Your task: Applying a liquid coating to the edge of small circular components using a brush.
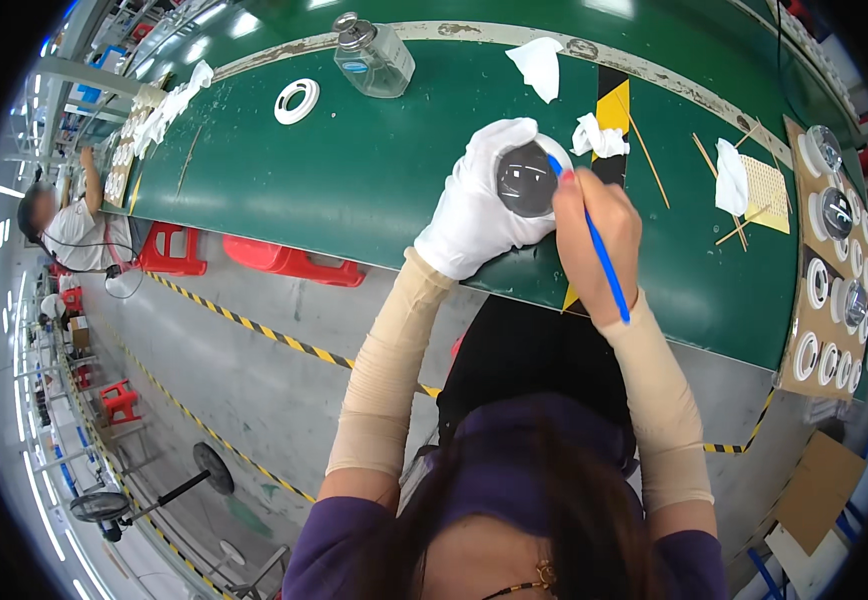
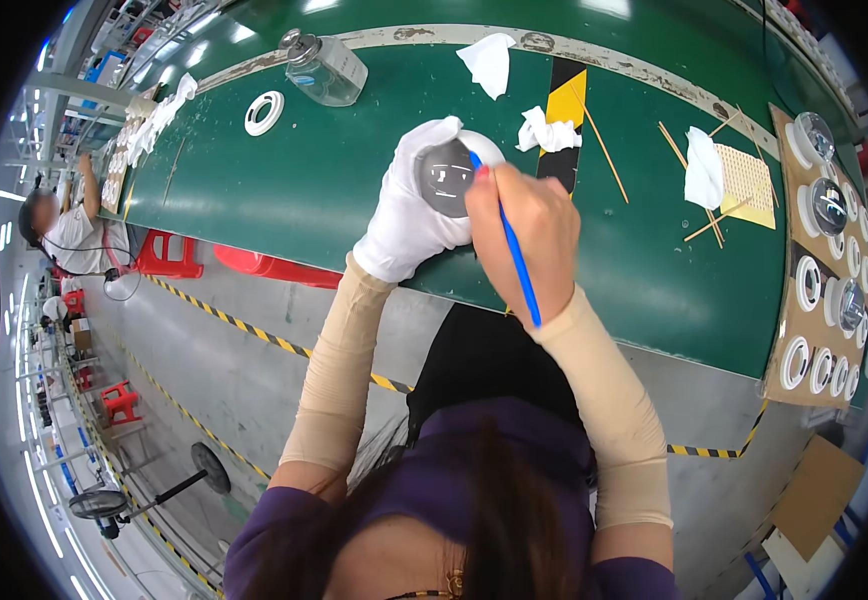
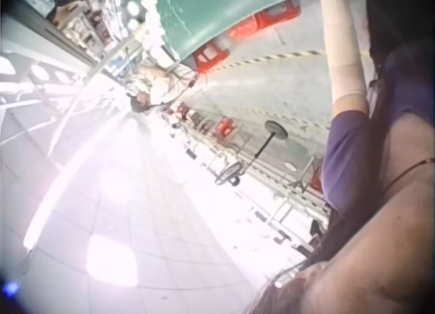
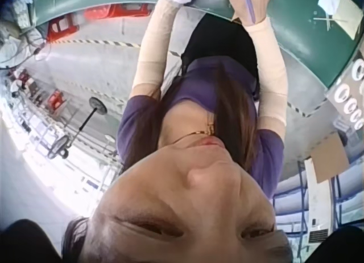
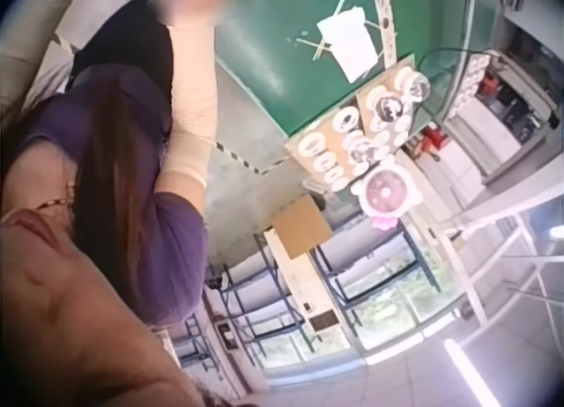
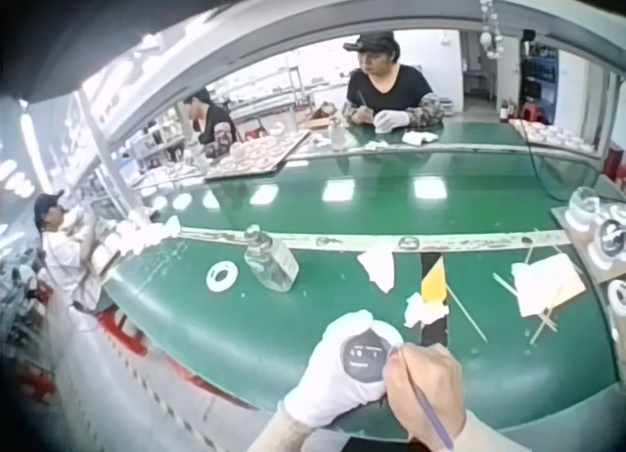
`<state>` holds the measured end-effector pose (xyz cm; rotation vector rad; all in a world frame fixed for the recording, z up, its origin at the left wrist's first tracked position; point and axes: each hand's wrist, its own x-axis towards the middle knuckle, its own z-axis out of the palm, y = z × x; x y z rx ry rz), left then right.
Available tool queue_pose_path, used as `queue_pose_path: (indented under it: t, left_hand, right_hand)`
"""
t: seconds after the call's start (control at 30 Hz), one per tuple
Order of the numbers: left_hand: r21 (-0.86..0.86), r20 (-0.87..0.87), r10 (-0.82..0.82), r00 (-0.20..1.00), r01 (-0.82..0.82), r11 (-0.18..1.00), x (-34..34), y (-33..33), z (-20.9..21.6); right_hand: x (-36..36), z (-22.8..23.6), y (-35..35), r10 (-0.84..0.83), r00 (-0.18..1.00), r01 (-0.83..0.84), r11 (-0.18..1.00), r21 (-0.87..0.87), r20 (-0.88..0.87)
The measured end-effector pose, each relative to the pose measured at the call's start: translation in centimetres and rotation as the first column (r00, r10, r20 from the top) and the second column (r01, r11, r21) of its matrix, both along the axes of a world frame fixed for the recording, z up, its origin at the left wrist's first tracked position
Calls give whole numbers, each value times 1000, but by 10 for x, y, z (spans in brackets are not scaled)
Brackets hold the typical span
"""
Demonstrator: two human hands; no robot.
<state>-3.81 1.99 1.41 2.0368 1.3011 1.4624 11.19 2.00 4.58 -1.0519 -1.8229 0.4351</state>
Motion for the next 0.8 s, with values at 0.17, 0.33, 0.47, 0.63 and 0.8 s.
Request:
queue_pose_path:
  t: [0.17, 0.33, 0.47, 0.63, 0.8]
  left_hand:
    - [-77, 76, -55, 996, 61, 995, -2, 4, -20]
    - [-97, 21, 9, 1000, -7, 995, -1, -7, -4]
    - [-135, 6, 27, 1000, -26, 991, 0, -8, -2]
    - [-198, 94, 7, 996, 12, 980, 2, -9, -3]
    - [-173, 69, 20, 997, -7, 985, 1, -11, -2]
  right_hand:
    - [20, 8, 17, 77, 980, -44, 984, -175, 184]
    - [49, 11, 12, -74, 993, 40, 947, 318, 96]
    - [55, 35, -30, 61, 996, -82, 909, -409, -63]
    - [55, 28, -37, 137, 989, -94, 863, -497, 52]
    - [54, 22, -53, 44, 999, -39, 981, -189, 25]
